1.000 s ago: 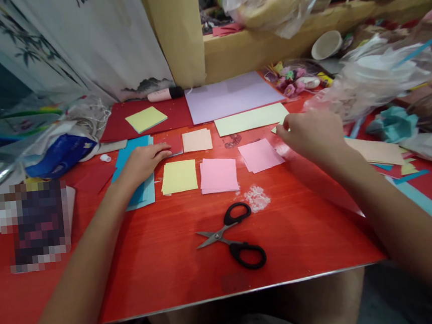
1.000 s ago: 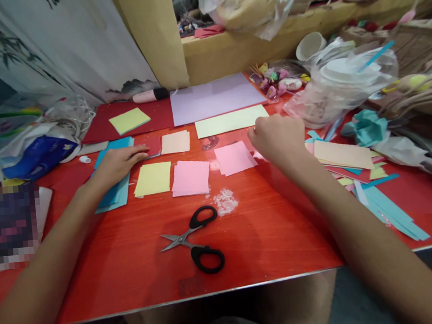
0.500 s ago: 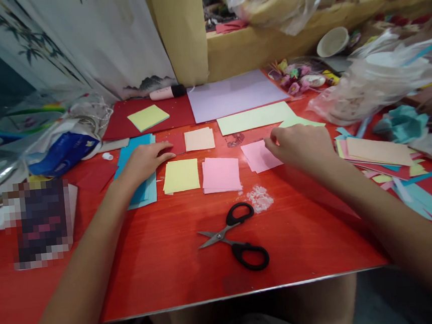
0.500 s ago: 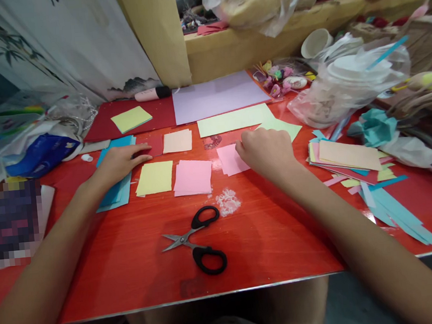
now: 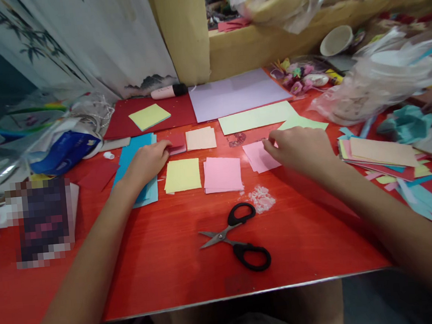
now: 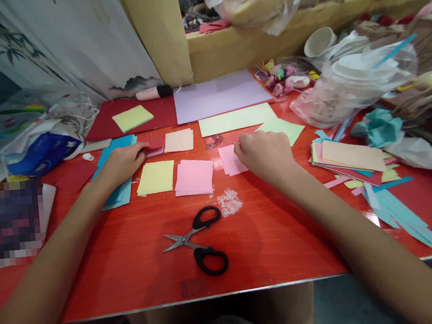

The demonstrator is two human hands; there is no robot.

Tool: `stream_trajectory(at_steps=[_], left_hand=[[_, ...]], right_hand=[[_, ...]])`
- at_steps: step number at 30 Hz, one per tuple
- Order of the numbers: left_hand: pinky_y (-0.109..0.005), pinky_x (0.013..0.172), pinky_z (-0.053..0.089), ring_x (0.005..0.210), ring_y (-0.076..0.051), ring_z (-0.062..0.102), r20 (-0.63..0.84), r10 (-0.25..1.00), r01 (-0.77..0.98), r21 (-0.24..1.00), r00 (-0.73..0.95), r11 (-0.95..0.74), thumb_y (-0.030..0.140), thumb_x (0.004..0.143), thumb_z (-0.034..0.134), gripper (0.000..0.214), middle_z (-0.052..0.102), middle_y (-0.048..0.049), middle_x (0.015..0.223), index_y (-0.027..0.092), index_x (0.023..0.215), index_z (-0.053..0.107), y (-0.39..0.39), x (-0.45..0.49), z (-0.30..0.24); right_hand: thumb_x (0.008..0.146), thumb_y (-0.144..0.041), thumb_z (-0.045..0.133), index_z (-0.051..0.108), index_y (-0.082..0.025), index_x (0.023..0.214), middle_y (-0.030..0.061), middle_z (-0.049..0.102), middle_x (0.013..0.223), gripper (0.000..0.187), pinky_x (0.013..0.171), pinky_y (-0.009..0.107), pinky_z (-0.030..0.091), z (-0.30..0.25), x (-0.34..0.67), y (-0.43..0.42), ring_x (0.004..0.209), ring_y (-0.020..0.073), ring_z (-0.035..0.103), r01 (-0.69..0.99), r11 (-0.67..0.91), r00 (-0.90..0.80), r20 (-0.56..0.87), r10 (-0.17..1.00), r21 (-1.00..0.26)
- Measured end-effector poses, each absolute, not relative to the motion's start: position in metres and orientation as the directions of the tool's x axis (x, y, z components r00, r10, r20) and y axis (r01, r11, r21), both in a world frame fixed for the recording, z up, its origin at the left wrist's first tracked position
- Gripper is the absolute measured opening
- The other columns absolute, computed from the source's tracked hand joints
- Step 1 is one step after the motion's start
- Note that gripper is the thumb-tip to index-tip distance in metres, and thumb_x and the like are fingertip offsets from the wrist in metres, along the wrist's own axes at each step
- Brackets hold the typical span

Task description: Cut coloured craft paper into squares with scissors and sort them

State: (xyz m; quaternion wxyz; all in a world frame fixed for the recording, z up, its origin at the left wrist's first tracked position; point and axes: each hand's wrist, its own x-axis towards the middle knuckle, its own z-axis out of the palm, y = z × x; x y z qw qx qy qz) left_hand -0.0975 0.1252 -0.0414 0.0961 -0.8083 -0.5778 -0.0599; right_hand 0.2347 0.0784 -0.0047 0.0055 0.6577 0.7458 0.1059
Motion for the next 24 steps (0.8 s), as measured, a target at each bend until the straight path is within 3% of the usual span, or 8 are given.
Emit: stream_trajectory(at_steps=[5, 8, 11, 13, 15, 18, 20, 24], left_hand=[[-0.036, 0.080, 0.046, 0.099, -0.026, 0.061, 0.390, 0.891, 0.962, 0.048, 0.231, -0.270, 0.029, 0.092, 0.031, 0.035, 0.067, -0.0092, 0.101, 0.019, 0.110, 0.059, 0.129, -0.096, -0.044], [-0.038, 0.083, 0.048, 0.104, -0.025, 0.060, 0.547, 0.830, 0.970, 0.122, 0.110, -0.209, 0.030, 0.094, 0.031, 0.034, 0.067, -0.0090, 0.102, 0.020, 0.113, 0.057, 0.124, -0.092, -0.034], [-0.040, 0.096, 0.045, 0.110, -0.022, 0.058, 0.703, 0.693, 0.955, 0.070, 0.158, -0.288, 0.028, 0.096, 0.032, 0.033, 0.067, -0.0066, 0.104, 0.020, 0.116, 0.056, 0.102, -0.076, -0.016], [-0.043, 0.103, 0.039, 0.110, -0.021, 0.058, 0.713, 0.591, 0.886, -0.093, 0.377, -0.453, 0.020, 0.095, 0.033, 0.033, 0.067, -0.0075, 0.109, 0.017, 0.120, 0.054, 0.081, -0.057, -0.008], [-0.043, 0.104, 0.040, 0.110, -0.021, 0.059, 0.638, 0.468, 0.744, -0.262, 0.611, -0.614, 0.012, 0.093, 0.035, 0.034, 0.065, -0.0109, 0.113, 0.011, 0.122, 0.052, 0.060, -0.034, -0.005], [-0.041, 0.099, 0.045, 0.111, -0.022, 0.058, 0.484, 0.359, 0.561, -0.378, 0.798, -0.737, 0.012, 0.091, 0.041, 0.028, 0.065, -0.0119, 0.113, 0.009, 0.114, 0.057, 0.041, -0.005, -0.012], [-0.039, 0.096, 0.049, 0.104, -0.022, 0.062, 0.482, 0.349, 0.545, -0.360, 0.804, -0.758, 0.019, 0.091, 0.046, 0.024, 0.067, -0.0110, 0.109, 0.009, 0.107, 0.060, 0.037, 0.005, -0.018], [-0.034, 0.088, 0.053, 0.098, -0.021, 0.064, 0.545, 0.439, 0.614, -0.188, 0.714, -0.767, 0.032, 0.089, 0.051, 0.026, 0.068, -0.0097, 0.105, 0.011, 0.100, 0.063, 0.041, 0.005, -0.023]], right_hand=[[0.088, -0.034, 0.036, 0.065, -0.019, 0.085, 0.0080, 0.068, 0.075, 0.034, 0.050, 0.028, 0.024, -0.006, 0.226, 0.072, 0.067, 0.0223, 0.061, 0.983, 0.182, -0.173, 0.210, 0.962, -0.024], [0.087, -0.033, 0.040, 0.064, -0.020, 0.083, 0.0058, 0.065, 0.070, 0.027, 0.055, 0.029, 0.031, -0.005, 0.218, 0.065, 0.065, 0.0194, 0.058, 0.920, 0.272, -0.201, 0.254, 0.946, -0.284], [0.086, -0.038, 0.046, 0.060, -0.020, 0.085, 0.0044, 0.065, 0.073, 0.023, 0.060, 0.029, 0.041, -0.006, 0.209, 0.059, 0.065, 0.0167, 0.058, 0.562, 0.270, -0.296, 0.114, 0.948, -0.782], [0.086, -0.045, 0.046, 0.058, -0.020, 0.090, 0.0058, 0.066, 0.084, 0.028, 0.061, 0.030, 0.047, -0.009, 0.202, 0.055, 0.070, 0.0167, 0.061, 0.165, 0.050, -0.432, -0.027, 0.901, -0.985], [0.086, -0.049, 0.045, 0.058, -0.020, 0.091, 0.0075, 0.067, 0.091, 0.032, 0.065, 0.031, 0.051, -0.014, 0.196, 0.053, 0.077, 0.0178, 0.063, -0.116, -0.192, -0.543, -0.100, 0.834, -0.975], [0.087, -0.047, 0.045, 0.059, -0.021, 0.089, 0.0063, 0.067, 0.092, 0.029, 0.072, 0.034, 0.053, -0.021, 0.192, 0.051, 0.084, 0.0182, 0.064, -0.316, -0.323, -0.572, -0.092, 0.815, -0.892], [0.089, -0.041, 0.044, 0.059, -0.023, 0.091, 0.0049, 0.067, 0.096, 0.024, 0.074, 0.034, 0.054, -0.023, 0.192, 0.051, 0.088, 0.0176, 0.063, -0.376, -0.357, -0.574, -0.088, 0.814, -0.855], [0.092, -0.037, 0.037, 0.059, -0.023, 0.097, 0.0045, 0.064, 0.108, 0.026, 0.079, 0.035, 0.053, -0.021, 0.192, 0.050, 0.096, 0.0172, 0.062, -0.433, -0.463, -0.638, -0.100, 0.764, -0.773]])
